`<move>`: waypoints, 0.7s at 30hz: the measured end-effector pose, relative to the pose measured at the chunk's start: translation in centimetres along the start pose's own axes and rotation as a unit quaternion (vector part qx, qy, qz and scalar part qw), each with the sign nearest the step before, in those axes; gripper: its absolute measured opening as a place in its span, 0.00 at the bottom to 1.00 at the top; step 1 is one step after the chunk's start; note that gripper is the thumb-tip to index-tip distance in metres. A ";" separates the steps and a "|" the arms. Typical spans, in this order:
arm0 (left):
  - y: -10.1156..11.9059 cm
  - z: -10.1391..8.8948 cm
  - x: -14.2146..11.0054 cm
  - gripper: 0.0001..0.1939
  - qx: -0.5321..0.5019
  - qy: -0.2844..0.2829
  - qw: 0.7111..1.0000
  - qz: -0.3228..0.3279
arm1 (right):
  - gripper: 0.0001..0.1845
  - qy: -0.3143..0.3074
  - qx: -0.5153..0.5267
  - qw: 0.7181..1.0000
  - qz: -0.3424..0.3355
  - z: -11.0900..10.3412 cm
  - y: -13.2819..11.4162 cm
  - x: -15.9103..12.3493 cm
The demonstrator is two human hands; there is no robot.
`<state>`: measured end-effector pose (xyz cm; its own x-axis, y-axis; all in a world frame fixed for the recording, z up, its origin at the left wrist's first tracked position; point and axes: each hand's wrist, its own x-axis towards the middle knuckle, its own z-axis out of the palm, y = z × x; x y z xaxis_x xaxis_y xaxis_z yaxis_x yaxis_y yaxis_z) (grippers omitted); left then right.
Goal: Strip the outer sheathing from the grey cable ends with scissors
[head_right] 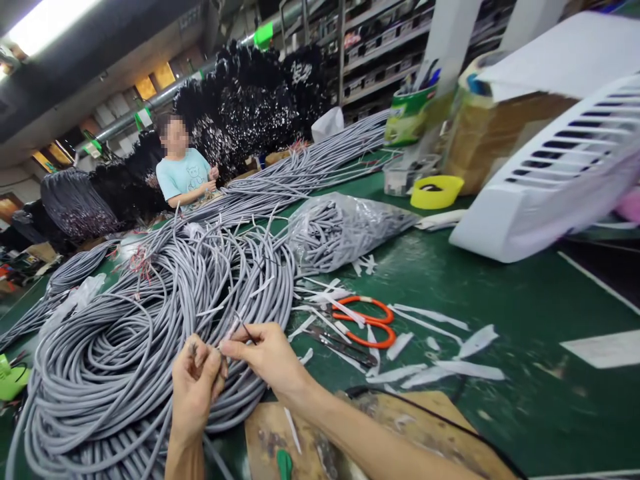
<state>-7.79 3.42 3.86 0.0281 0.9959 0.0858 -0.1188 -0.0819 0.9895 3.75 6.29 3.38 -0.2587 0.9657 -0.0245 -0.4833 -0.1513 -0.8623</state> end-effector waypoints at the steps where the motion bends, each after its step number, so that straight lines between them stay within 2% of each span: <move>1: -0.1 0.1 0.0 0.25 0.001 0.003 1.000 0.003 | 0.16 0.027 -0.007 1.000 -0.003 0.0 0.0 0.0; 4: -0.3 0.4 0.1 0.24 0.007 0.019 1.000 0.006 | 0.16 0.085 -0.022 0.996 -0.016 0.1 0.2 0.0; 7: -0.5 0.6 0.2 0.22 0.000 0.038 0.999 0.003 | 0.18 0.103 0.015 0.994 -0.021 0.2 0.3 -0.1; 11: -0.8 0.6 0.4 0.18 0.000 0.084 0.996 0.015 | 0.22 0.058 0.100 0.993 0.020 0.3 0.5 -0.1; 13: -0.9 0.5 0.6 0.19 0.008 0.091 0.996 0.015 | 0.22 0.026 0.119 0.992 0.030 0.1 0.6 -0.1; 17: -1.0 0.2 0.7 0.20 0.024 0.073 0.997 -0.005 | 0.23 -0.012 0.130 0.991 0.008 -0.3 1.0 0.0; 21: -1.1 0.1 0.7 0.19 0.000 0.074 0.997 -0.028 | 0.23 -0.011 0.095 0.995 -0.010 -0.6 1.0 0.0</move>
<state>-7.53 4.23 2.90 -0.1127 0.9936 0.0118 -0.1203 -0.0255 0.9924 3.75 6.23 2.25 -0.2646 0.9644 0.0036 -0.6377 -0.1722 -0.7508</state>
